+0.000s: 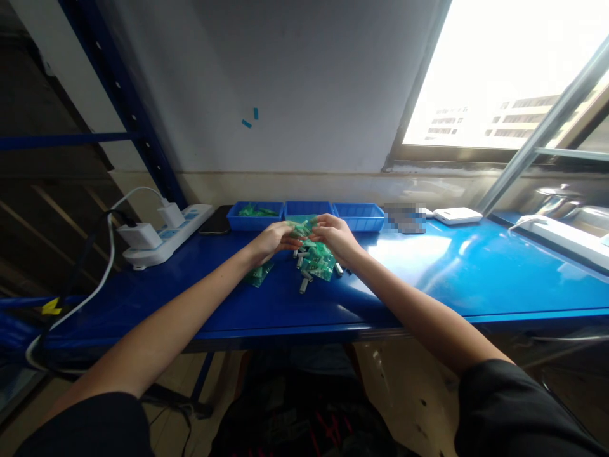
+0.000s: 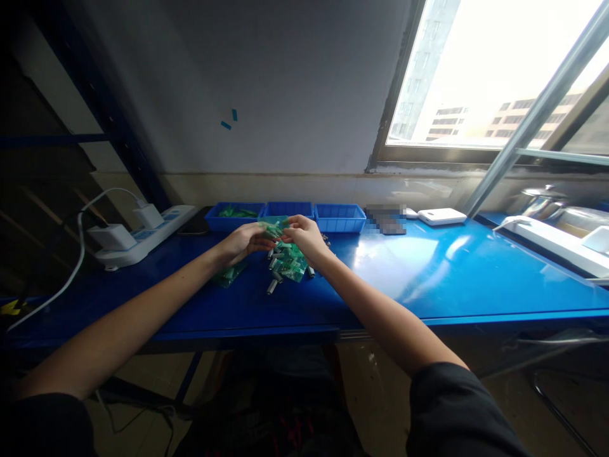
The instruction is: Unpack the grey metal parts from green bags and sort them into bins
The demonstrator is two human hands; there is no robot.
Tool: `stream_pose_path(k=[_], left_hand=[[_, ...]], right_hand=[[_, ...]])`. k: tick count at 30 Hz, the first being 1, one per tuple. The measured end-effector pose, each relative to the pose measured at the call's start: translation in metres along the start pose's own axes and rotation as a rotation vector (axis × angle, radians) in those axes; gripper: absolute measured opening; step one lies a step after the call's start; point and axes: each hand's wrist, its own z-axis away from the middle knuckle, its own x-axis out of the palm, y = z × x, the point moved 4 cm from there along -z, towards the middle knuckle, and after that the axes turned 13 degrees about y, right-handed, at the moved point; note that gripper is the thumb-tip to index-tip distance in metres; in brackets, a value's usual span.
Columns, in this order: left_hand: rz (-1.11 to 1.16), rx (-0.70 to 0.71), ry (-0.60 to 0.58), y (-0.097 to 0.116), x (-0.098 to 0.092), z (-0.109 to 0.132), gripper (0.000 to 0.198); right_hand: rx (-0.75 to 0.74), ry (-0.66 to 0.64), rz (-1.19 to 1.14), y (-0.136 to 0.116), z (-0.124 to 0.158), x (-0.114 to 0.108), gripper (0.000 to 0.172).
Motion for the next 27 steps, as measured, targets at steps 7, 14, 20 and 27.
stream_pose_path(k=[7, 14, 20, 27], left_hand=[[-0.071, 0.038, -0.083, -0.0005, 0.0022, 0.0022, 0.026], [-0.129, 0.072, -0.076, -0.0016, 0.0011, -0.0008, 0.031], [-0.185, 0.094, -0.068, -0.0003, 0.0018, 0.0005, 0.033], [-0.221, 0.104, -0.099, -0.0008, 0.0037, 0.0015, 0.038]], right_hand=[[0.017, 0.05, 0.029, 0.0021, -0.0025, -0.0033, 0.006], [0.023, 0.034, 0.033, 0.0046, -0.0037, -0.0039, 0.01], [-0.027, 0.033, 0.051, 0.0034, -0.0043, -0.0047, 0.014], [-0.139, 0.053, 0.187, 0.0052, -0.0072, -0.0075, 0.021]])
